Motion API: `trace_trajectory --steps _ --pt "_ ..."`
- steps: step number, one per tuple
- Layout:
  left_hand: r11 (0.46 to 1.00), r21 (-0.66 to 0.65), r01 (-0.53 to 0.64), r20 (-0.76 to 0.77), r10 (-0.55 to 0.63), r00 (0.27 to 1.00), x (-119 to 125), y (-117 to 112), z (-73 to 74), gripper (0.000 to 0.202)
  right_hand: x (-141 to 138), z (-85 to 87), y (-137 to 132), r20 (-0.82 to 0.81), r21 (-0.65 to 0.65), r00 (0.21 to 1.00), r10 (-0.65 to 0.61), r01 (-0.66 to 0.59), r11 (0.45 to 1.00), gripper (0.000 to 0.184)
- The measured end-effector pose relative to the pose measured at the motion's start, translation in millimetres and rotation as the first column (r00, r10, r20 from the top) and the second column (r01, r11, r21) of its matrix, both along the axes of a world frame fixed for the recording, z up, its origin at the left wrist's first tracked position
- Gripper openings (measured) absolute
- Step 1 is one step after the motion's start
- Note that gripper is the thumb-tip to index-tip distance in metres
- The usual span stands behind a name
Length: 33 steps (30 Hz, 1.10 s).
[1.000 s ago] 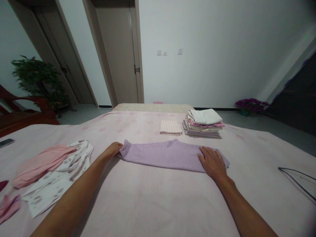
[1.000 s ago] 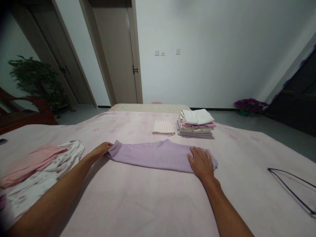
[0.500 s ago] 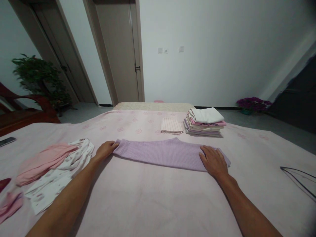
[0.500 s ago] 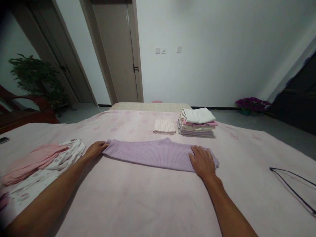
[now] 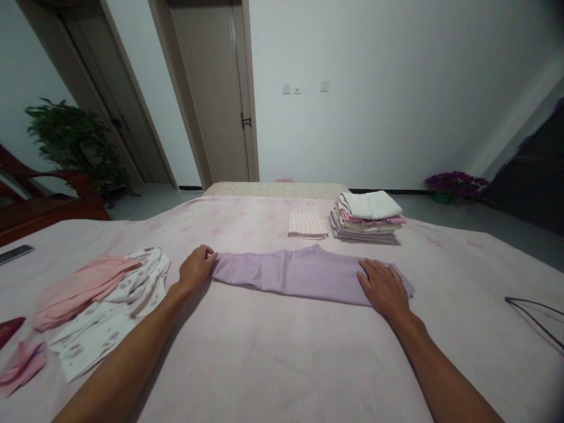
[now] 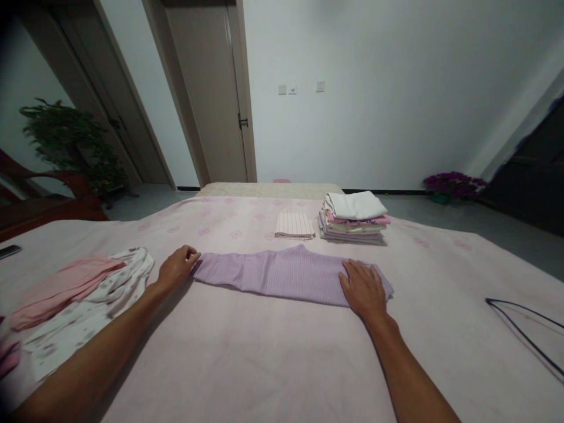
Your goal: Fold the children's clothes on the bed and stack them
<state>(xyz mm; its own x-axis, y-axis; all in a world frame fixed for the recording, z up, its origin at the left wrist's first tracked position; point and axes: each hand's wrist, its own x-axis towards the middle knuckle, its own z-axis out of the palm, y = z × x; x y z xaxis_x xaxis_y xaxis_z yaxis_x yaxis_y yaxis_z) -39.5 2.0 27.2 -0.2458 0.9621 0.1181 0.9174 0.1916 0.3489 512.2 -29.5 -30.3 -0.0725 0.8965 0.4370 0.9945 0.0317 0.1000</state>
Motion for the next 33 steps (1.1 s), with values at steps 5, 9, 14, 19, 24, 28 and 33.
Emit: trace_trajectory --steps 5,9,14,19,24,28,33 --pt "0.991 -0.127 0.052 -0.058 -0.059 0.997 19 -2 5.1 0.044 0 0.2 1 -0.007 0.004 1.0 0.003 -0.003 1.0 0.046" --pt "0.989 -0.148 0.012 -0.073 -0.023 0.997 19 2 3.5 0.034 2 -0.5 1 0.003 0.025 1.0 0.026 -0.026 0.999 0.045" --pt "0.985 -0.171 -0.03 -0.058 0.02 0.998 11 5 1.0 0.035 1 0.3 1 0.009 0.039 0.999 0.033 -0.033 0.999 0.045" --pt "0.982 -0.188 -0.033 -0.077 0.019 0.997 10 7 2.6 0.035 1 0.9 0 -0.002 0.047 0.999 0.037 -0.037 0.998 0.045" --pt "0.989 -0.139 -0.043 -0.139 0.023 0.99 18 3 9.1 0.031 1 0.3 0 -0.006 0.051 0.999 0.031 -0.031 0.998 0.044" --pt "0.972 0.099 0.212 -0.222 -0.186 0.957 49 -7 4.4 0.04 -1 1.9 -1 -0.015 0.04 0.999 0.03 -0.029 0.999 0.044" --pt "0.84 0.084 0.536 -0.233 -0.506 0.83 99 -16 -20.9 0.048 -3 4.0 -2 -0.015 0.022 1.0 0.011 -0.011 1.0 0.046"
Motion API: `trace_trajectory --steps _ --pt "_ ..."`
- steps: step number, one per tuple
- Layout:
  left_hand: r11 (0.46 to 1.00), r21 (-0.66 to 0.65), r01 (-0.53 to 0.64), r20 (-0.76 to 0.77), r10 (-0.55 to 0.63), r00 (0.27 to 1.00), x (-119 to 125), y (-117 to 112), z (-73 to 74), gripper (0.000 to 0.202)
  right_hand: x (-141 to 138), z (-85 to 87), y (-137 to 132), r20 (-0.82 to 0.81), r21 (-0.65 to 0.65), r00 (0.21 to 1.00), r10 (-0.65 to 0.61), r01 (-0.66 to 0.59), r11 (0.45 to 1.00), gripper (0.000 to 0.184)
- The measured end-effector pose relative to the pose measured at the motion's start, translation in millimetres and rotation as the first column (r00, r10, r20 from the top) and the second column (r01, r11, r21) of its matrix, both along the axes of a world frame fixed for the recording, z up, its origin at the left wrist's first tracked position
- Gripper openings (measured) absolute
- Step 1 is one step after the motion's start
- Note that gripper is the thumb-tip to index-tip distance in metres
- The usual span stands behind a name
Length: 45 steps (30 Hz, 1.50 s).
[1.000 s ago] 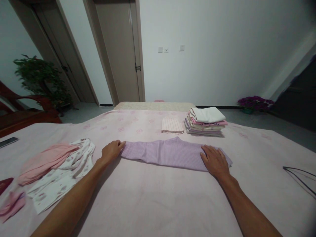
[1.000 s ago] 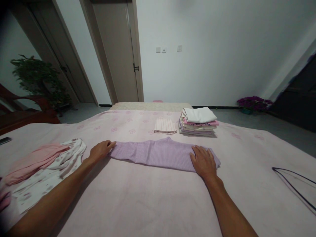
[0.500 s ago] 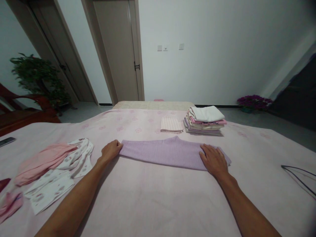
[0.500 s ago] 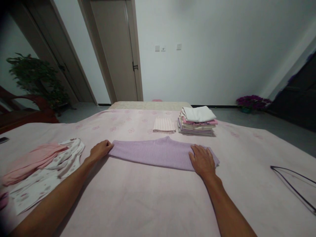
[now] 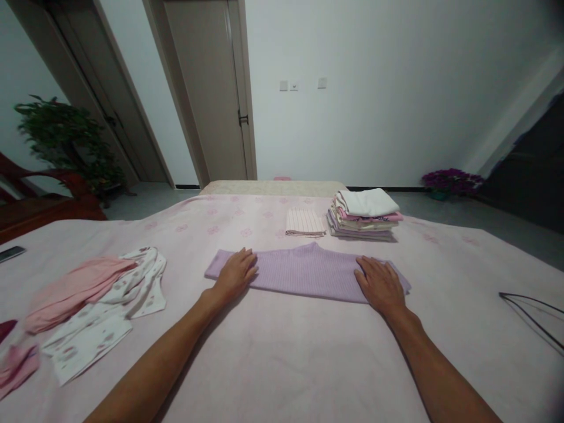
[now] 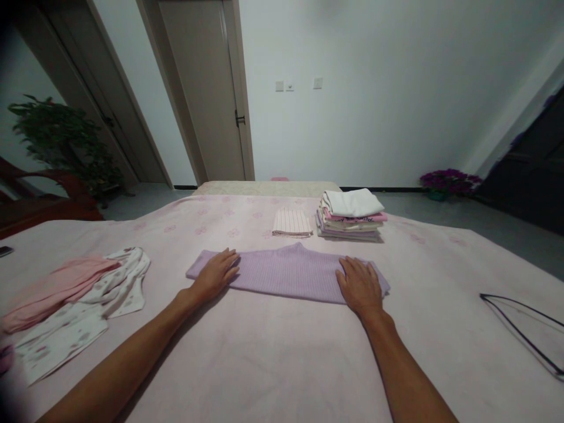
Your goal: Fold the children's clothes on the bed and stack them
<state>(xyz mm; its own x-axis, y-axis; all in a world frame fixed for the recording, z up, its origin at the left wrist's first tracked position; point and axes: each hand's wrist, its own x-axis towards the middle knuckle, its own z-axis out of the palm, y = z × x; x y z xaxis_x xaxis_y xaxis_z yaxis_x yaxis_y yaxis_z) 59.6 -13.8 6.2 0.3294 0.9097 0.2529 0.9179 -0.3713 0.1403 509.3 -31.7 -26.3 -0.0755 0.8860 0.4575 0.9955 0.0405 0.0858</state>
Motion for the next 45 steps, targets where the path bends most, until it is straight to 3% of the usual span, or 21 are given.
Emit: trace_trajectory --steps 3,8,14,17,21,26,30,33,35,38,42,45 --pt "0.998 -0.048 0.04 -0.046 -0.042 0.998 11 2 -12.9 0.058 0 -0.2 0 0.017 -0.033 1.0 -0.007 0.007 0.999 0.048" --pt "0.996 -0.084 -0.021 -0.11 0.012 0.994 -2 7 -16.7 0.063 0 -1.0 2 0.034 -0.121 0.998 -0.049 0.053 0.991 0.055" --pt "0.98 0.006 -0.198 -0.157 0.197 0.968 -24 6 -16.2 0.06 1 -0.9 4 0.044 -0.159 0.996 -0.082 0.088 0.983 0.057" --pt "0.934 0.025 -0.356 -0.123 0.356 0.926 -35 2 -16.4 0.057 1 -1.1 2 0.038 -0.14 0.997 -0.071 0.076 0.987 0.054" --pt "0.834 0.013 -0.552 -0.072 0.551 0.831 -51 -5 -8.8 0.062 -3 2.1 -1 0.03 -0.072 0.998 -0.057 0.059 0.996 0.051" --pt "0.752 -0.053 -0.657 -0.026 0.657 0.753 -64 -11 7.8 0.071 -11 14.7 -9 0.0 0.089 1.0 0.004 -0.004 0.996 0.042" --pt "0.743 -0.133 -0.656 0.039 0.666 0.745 -67 -9 15.1 0.06 -26 24.3 -14 -0.057 0.134 0.994 0.099 -0.09 0.987 0.038" --pt "0.776 -0.181 -0.605 0.243 0.631 0.737 -57 -11 19.4 0.038 -55 29.0 -18 -0.18 0.133 0.964 0.195 -0.172 0.976 0.038" --pt "0.836 -0.152 -0.527 0.453 0.533 0.715 -40 -17 22.7 0.026 -84 32.8 -21 -0.347 0.137 0.889 0.299 -0.267 0.954 0.039" --pt "0.926 -0.025 -0.377 0.681 0.292 0.671 -4 -32 26.1 0.02 -134 42.0 -26 -0.676 0.157 0.613 0.409 -0.422 0.893 0.039" --pt "0.985 0.055 -0.162 0.797 0.054 0.601 36 -53 21.3 0.018 -193 54.9 -29 -0.926 0.172 0.22 0.306 -0.475 0.863 0.041" --pt "0.996 0.037 -0.082 0.833 0.014 0.554 50 -64 11.9 0.019 -216 56.5 -30 -0.964 0.213 0.051 0.26 -0.431 0.877 0.041"
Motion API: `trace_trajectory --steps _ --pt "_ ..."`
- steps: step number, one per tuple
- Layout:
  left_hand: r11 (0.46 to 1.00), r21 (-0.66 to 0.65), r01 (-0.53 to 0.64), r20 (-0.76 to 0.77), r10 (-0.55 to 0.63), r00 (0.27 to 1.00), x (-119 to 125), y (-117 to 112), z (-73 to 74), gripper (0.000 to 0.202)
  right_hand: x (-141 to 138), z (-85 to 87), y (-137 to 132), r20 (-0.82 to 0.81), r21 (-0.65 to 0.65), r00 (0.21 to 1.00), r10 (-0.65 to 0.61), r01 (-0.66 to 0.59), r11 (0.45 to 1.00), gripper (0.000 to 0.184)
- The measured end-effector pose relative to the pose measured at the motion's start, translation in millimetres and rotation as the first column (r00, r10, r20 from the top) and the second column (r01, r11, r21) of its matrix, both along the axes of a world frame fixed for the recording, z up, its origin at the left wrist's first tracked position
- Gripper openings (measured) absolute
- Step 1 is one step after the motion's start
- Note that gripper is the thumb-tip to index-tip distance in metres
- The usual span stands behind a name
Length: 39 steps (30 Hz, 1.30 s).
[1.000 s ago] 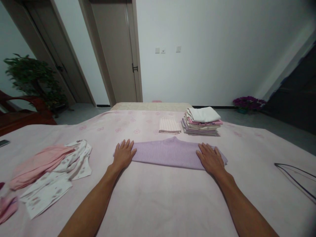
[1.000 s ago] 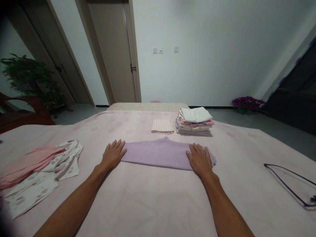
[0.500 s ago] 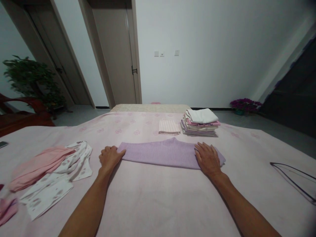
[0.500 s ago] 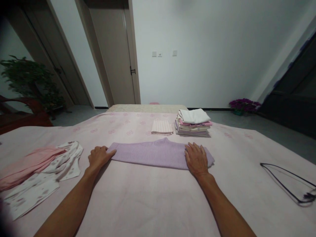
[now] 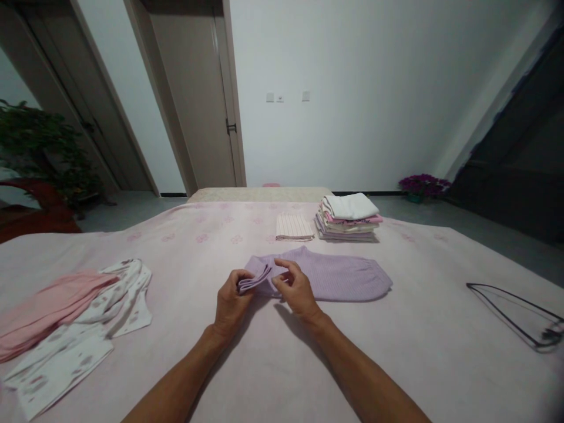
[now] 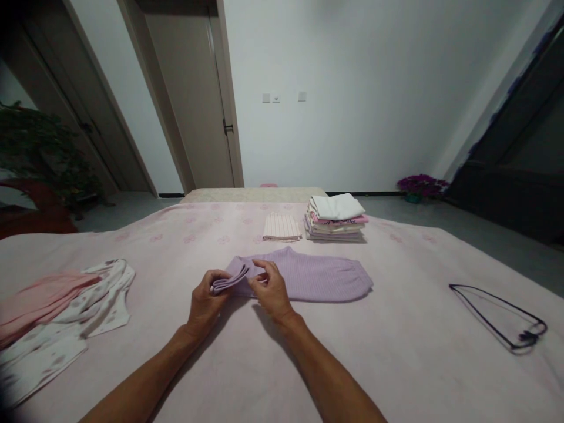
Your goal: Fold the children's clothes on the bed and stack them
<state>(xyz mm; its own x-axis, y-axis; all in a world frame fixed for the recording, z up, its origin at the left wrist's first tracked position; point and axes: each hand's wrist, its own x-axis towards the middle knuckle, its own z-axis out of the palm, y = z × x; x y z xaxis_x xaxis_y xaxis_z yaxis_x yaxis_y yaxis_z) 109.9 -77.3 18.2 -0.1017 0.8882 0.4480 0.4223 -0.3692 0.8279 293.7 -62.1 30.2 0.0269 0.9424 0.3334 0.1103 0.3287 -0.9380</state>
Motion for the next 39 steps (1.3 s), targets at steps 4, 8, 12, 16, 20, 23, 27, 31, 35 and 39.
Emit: trace_trajectory --steps 4,8,12,16,20,23,27,31,35,39 --pt "0.999 -0.018 0.031 0.013 -0.031 0.999 4 -3 -8.8 0.019 -7 -7.1 -2 -0.107 -0.04 0.994 0.017 -0.022 0.999 0.035" --pt "0.999 -0.018 0.049 -0.006 -0.049 0.999 5 -2 -10.5 0.02 -4 -13.8 -3 -0.148 -0.043 0.988 0.041 -0.048 0.998 0.028" --pt "0.998 0.012 0.056 -0.035 -0.056 0.998 6 -2 -10.5 0.016 0 -19.7 -3 -0.077 0.041 0.997 -0.017 0.02 0.999 0.026" --pt "0.999 -0.005 0.053 -0.029 -0.053 0.998 6 -1 -10.6 0.016 3 -26.1 -3 0.026 0.125 0.997 -0.076 0.072 0.99 0.027" --pt "0.997 -0.058 0.051 0.002 -0.051 0.999 6 0 -11.5 0.02 7 -24.2 -7 0.154 0.292 0.975 -0.158 0.107 0.95 0.015" --pt "0.995 -0.073 0.062 0.005 -0.062 0.998 6 0 -11.5 0.021 9 -17.6 -12 0.261 0.47 0.94 -0.222 0.077 0.879 0.012" --pt "0.996 -0.069 0.061 -0.01 -0.062 0.998 6 0 -9.6 0.022 9 -11.8 -19 0.425 0.568 0.853 -0.302 0.008 0.823 0.012" --pt "0.995 -0.075 0.064 -0.017 -0.066 0.998 7 -1 -8.8 0.023 8 -11.0 -21 0.514 0.593 0.78 -0.357 -0.022 0.805 0.007" --pt "0.994 -0.076 0.083 -0.007 -0.084 0.996 7 -1 -9.5 0.023 8 -10.8 -21 0.532 0.58 0.765 -0.362 -0.018 0.814 0.006" --pt "0.991 -0.093 0.097 0.0 -0.098 0.995 7 -1 -10.0 0.023 8 -10.3 -22 0.553 0.583 0.75 -0.364 -0.036 0.812 0.006"
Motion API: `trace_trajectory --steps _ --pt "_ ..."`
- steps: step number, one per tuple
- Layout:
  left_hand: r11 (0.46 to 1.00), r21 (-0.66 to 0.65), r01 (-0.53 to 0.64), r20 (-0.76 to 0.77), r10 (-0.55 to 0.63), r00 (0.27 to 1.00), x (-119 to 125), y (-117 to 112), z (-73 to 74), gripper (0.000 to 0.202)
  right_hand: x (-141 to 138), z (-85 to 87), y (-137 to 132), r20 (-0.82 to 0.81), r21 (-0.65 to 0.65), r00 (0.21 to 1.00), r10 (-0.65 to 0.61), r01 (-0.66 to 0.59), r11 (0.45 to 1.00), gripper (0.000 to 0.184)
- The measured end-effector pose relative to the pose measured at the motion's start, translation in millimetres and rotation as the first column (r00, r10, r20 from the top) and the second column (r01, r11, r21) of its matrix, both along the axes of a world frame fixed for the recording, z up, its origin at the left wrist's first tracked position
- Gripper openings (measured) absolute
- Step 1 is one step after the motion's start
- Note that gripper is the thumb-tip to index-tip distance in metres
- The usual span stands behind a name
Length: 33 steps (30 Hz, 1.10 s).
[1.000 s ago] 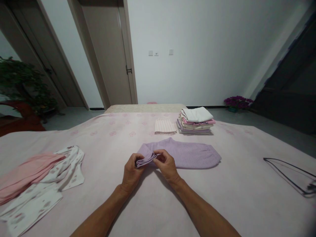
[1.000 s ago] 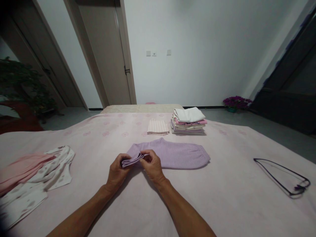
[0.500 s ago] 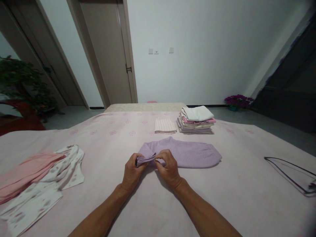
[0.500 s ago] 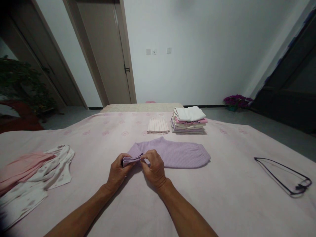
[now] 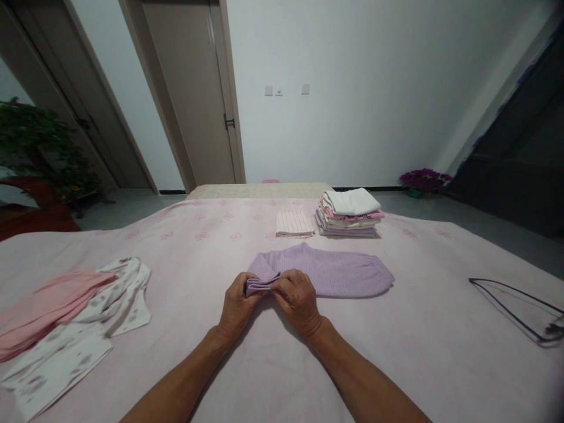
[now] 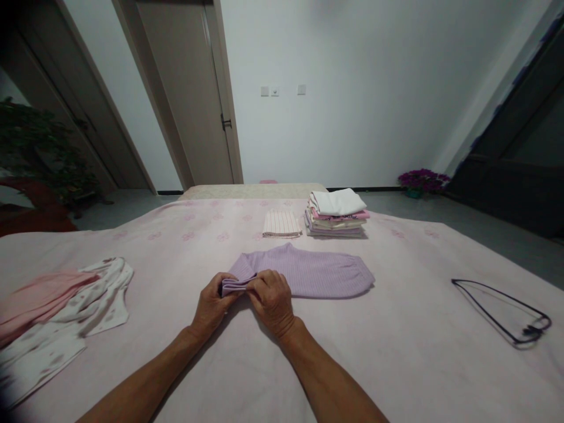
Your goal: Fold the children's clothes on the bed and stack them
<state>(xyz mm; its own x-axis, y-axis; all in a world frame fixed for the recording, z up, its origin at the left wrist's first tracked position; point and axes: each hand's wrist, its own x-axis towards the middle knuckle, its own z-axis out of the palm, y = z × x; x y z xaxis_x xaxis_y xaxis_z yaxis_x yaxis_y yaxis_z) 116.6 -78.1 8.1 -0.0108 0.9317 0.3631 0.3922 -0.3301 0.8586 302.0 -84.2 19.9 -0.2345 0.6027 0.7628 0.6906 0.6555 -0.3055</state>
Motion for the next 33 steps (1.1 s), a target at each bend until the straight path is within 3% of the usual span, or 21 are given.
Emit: trace_trajectory --steps 12,22,33 --pt "0.997 -0.072 0.038 0.055 -0.034 0.998 -2 6 -9.9 0.022 0 3.4 0 0.039 0.074 0.999 0.003 -0.006 0.997 0.018" --pt "0.994 0.014 0.108 -0.013 -0.108 0.994 0 0 -2.1 0.015 4 -3.0 7 0.012 0.023 0.999 -0.05 0.05 0.998 0.008" --pt "0.984 0.118 0.133 -0.051 -0.127 0.991 1 0 1.6 0.011 5 -3.3 8 0.046 -0.002 0.999 -0.008 0.008 1.0 0.009"
